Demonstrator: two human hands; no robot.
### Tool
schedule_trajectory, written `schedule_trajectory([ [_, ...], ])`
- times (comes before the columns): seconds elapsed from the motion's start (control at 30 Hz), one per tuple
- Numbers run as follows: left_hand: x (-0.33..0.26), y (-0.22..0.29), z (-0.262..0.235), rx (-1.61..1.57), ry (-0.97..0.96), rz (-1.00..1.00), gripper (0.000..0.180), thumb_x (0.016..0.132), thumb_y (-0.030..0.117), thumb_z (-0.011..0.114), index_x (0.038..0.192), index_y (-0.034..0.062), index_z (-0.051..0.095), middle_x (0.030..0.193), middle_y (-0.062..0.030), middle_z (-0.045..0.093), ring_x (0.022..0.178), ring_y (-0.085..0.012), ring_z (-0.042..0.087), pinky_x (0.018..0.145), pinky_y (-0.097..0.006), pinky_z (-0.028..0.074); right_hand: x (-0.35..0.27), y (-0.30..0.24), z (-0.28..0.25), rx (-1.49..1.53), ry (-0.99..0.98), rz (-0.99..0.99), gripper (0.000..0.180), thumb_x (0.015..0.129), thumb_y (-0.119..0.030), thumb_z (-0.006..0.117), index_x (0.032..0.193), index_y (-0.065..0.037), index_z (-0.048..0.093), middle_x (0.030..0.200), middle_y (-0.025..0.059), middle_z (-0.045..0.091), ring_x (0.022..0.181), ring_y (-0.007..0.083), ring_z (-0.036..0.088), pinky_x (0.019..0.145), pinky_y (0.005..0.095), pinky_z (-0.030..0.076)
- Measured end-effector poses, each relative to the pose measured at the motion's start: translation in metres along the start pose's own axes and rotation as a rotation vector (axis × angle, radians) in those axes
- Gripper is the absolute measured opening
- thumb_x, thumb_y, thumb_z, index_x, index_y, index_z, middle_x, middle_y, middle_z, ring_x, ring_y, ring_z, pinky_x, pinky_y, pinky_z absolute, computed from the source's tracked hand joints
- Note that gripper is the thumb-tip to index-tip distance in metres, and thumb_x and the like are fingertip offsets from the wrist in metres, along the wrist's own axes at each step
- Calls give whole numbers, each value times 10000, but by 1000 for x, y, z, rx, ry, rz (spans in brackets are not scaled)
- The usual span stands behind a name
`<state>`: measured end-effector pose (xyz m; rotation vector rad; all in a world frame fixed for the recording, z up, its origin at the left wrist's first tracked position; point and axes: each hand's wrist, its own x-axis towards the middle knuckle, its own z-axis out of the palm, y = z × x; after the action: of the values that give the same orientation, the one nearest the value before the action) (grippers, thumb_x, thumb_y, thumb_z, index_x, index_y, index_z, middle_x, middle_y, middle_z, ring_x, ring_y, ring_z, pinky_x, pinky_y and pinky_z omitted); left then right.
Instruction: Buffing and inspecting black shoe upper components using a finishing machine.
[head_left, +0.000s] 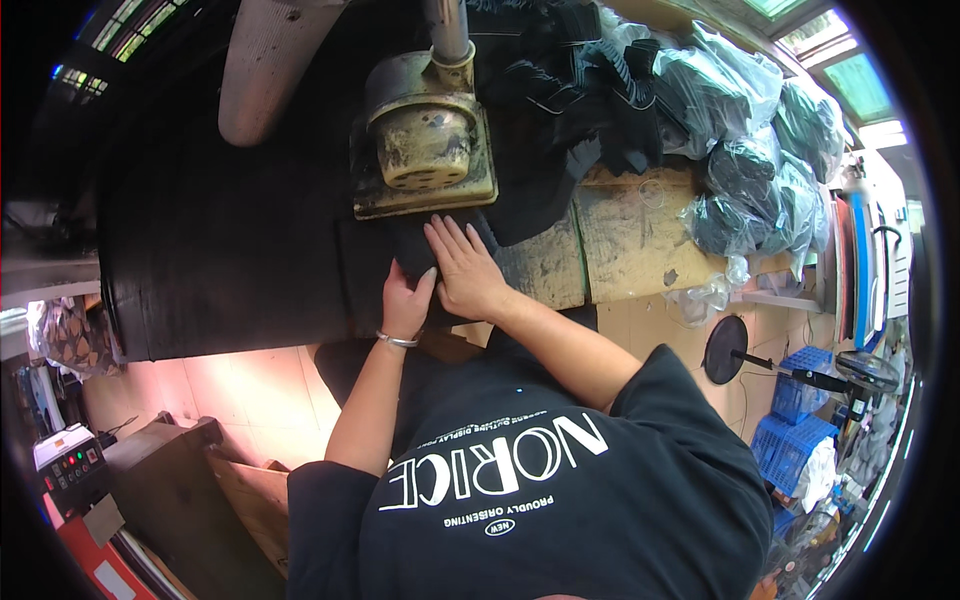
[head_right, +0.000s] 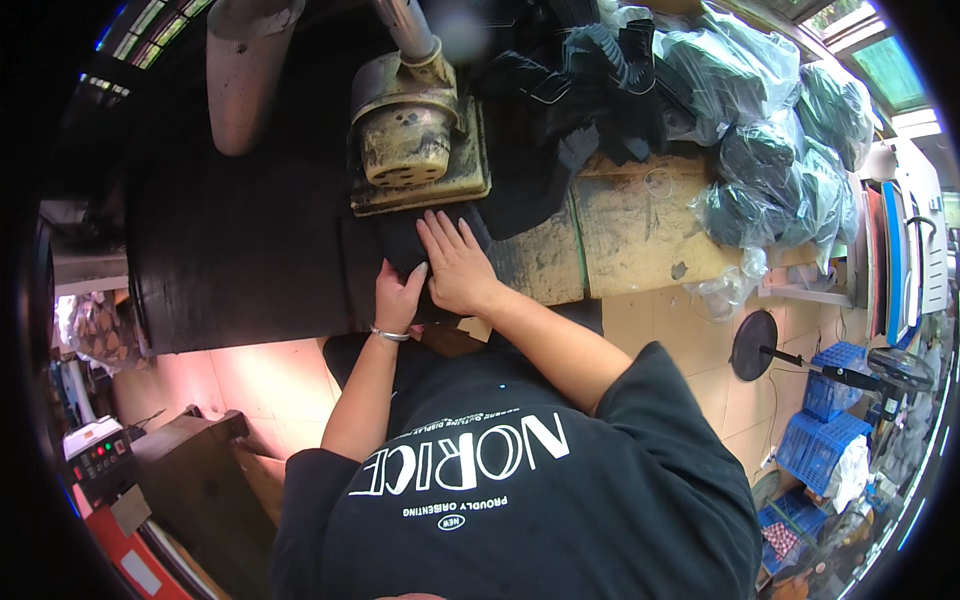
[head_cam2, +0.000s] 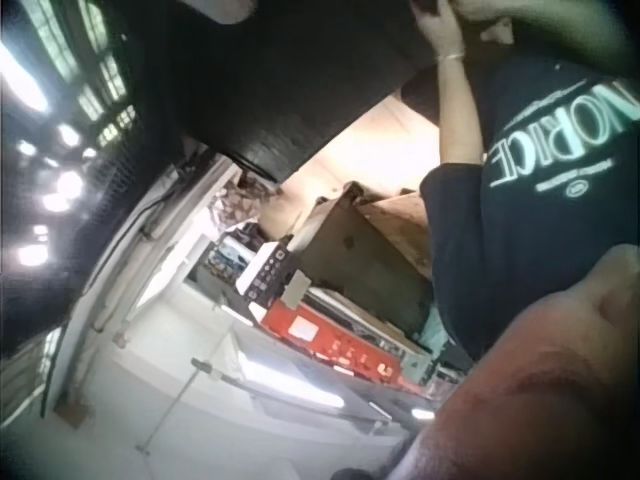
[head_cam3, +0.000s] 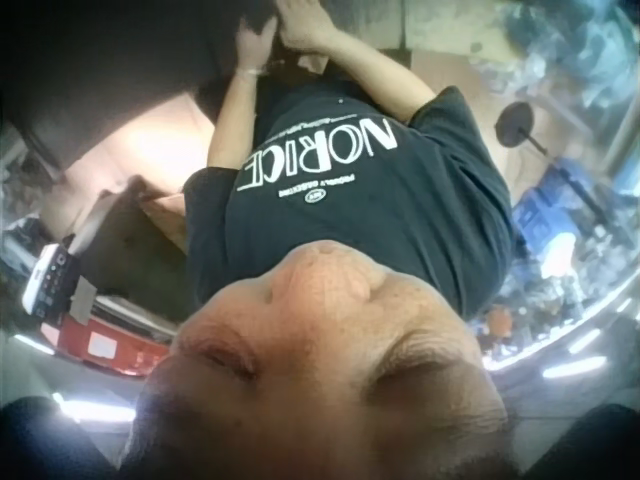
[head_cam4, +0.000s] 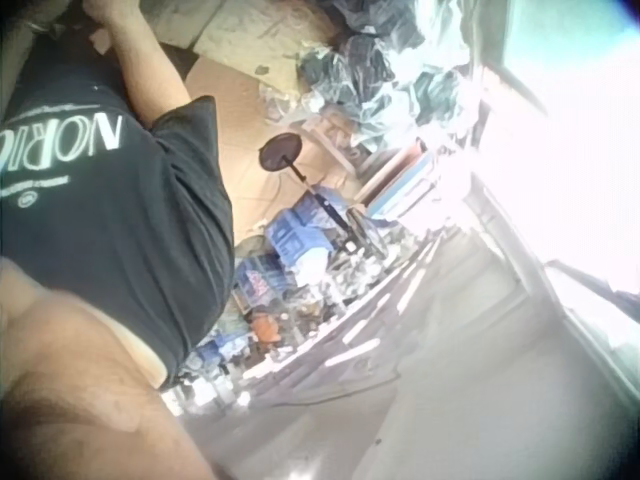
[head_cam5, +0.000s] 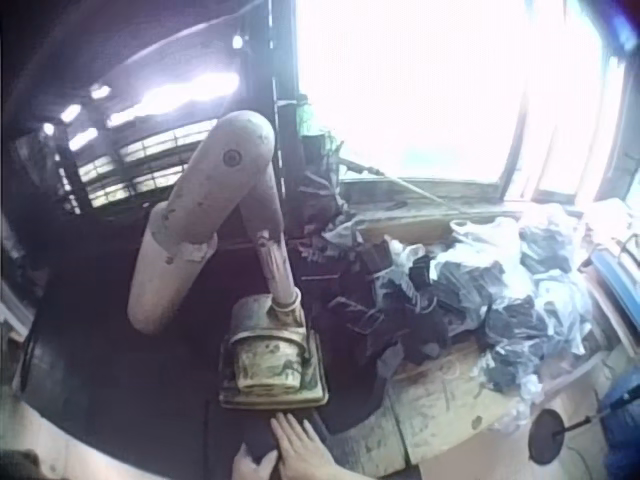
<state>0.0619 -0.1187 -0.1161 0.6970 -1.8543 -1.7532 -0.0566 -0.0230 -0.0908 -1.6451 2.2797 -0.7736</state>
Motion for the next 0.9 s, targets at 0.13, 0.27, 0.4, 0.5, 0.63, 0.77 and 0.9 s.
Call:
schedule_trajectory([
  [0.13, 6, -5, -7, -127, -2, -117, 365, 855, 49, 663, 1190, -23, 540, 1119, -70, 641, 974, -119, 598, 861, -260, 473, 1, -3, 3, 21, -15, 65, 729, 777, -135, 515, 1440, 51, 275, 1503, 240, 293, 1421, 371, 236, 1158, 495, 173],
  [0.27, 6, -1, 1, -94, 59, -71, 366, 836, 50, 680, 1168, -25, 548, 1082, -61, 652, 954, -115, 601, 842, -256, 478, 1, -5, 2, 14, 28, 73, 734, 770, -130, 513, 1444, 42, 277, 1509, 237, 285, 1427, 369, 225, 1161, 495, 164],
  [0.4, 11, -1, 5, -101, 65, -89, 348, 827, 43, 686, 1144, -24, 560, 1039, -52, 659, 934, -109, 605, 829, -255, 483, -9, 3, -3, 77, 55, 43, 741, 769, -112, 517, 1452, 33, 269, 1520, 233, 268, 1434, 369, 211, 1162, 502, 152],
  [0.5, 9, -2, 6, -181, 110, -52, 331, 818, 41, 696, 1118, -20, 572, 1003, -45, 660, 914, -110, 609, 817, -255, 485, -36, 4, -9, 13, -21, 1, 761, 768, -90, 539, 1466, 12, 256, 1528, 229, 254, 1439, 372, 196, 1163, 503, 147],
  [0.63, -3, -1, -15, -75, 107, -91, 321, 811, 18, 695, 1109, -18, 580, 988, -48, 657, 914, -109, 606, 828, -252, 482, -60, 10, -28, 242, 50, 41, 750, 773, -65, 584, 1464, -25, 295, 1517, 210, 290, 1423, 371, 245, 1147, 501, 213],
  [0.77, -18, 37, -51, -170, 278, 0, 320, 809, -13, 690, 1108, -25, 577, 999, -51, 652, 930, -115, 602, 852, -255, 477, -53, 20, -32, 329, 98, -10, 688, 793, -57, 585, 1434, -1, 342, 1484, 213, 347, 1401, 381, 287, 1143, 473, 247],
  [0.9, -10, 68, -116, -51, 391, 208, 299, 830, -47, 655, 1113, -28, 562, 1065, -67, 630, 967, -116, 590, 862, -256, 480, -33, 10, -29, 386, 57, -121, 668, 793, -56, 589, 1420, 3, 365, 1460, 209, 387, 1384, 381, 318, 1140, 467, 258],
])
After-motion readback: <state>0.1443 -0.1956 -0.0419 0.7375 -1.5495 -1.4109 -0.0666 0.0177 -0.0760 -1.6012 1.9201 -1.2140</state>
